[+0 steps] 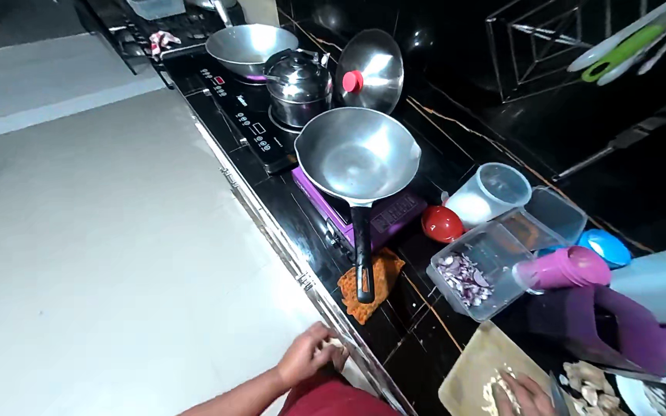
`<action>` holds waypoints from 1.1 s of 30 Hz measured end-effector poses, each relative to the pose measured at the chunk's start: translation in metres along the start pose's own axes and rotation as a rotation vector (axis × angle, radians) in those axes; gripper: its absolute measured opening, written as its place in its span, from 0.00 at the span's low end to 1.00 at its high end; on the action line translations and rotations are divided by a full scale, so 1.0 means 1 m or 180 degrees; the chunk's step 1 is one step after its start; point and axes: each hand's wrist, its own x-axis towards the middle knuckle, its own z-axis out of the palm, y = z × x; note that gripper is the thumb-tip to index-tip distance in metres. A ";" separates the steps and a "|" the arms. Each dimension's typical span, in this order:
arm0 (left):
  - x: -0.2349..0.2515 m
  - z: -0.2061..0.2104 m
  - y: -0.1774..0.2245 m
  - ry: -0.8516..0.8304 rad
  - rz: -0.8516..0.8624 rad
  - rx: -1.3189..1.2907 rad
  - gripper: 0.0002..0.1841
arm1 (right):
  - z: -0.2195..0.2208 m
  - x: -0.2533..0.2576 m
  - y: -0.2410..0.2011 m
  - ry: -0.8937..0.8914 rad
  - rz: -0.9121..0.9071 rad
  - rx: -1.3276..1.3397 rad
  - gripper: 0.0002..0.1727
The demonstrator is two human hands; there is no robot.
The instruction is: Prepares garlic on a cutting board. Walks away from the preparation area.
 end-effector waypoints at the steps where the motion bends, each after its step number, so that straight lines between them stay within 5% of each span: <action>1: -0.011 -0.005 -0.023 -0.0022 -0.0430 0.0150 0.18 | 0.002 0.005 -0.012 -0.0137 -0.0141 0.0129 0.20; 5: -0.072 -0.021 -0.129 -0.0383 -0.2431 0.0227 0.23 | 0.011 0.012 -0.043 -0.0417 -0.0785 0.0397 0.18; 7: -0.128 -0.018 -0.166 0.0154 -0.3362 -0.0097 0.21 | 0.018 0.010 -0.044 -0.0383 -0.1026 0.0382 0.17; 10: -0.197 -0.001 -0.161 0.1374 -0.4118 -0.0615 0.23 | 0.013 0.005 -0.038 -0.0514 -0.1044 0.0342 0.16; 16: -0.222 0.027 -0.104 0.0641 -0.3991 -0.0974 0.23 | 0.015 -0.006 -0.033 -0.1122 -0.0901 0.0336 0.18; 19: -0.210 0.050 -0.091 0.0743 -0.3693 -0.0922 0.24 | -0.013 -0.002 -0.028 -0.1521 -0.0376 0.0227 0.21; 25: -0.193 0.073 -0.055 0.0441 -0.3370 -0.0898 0.21 | -0.052 0.003 0.068 -0.0139 0.0466 -0.0116 0.19; 30: -0.223 0.077 -0.118 0.0065 -0.3579 -0.0650 0.22 | -0.035 -0.003 0.083 -0.0544 -0.0100 0.0093 0.19; 33: -0.217 0.066 -0.115 0.0005 -0.3728 -0.0478 0.22 | -0.011 -0.001 0.066 -0.1175 -0.0058 0.0056 0.36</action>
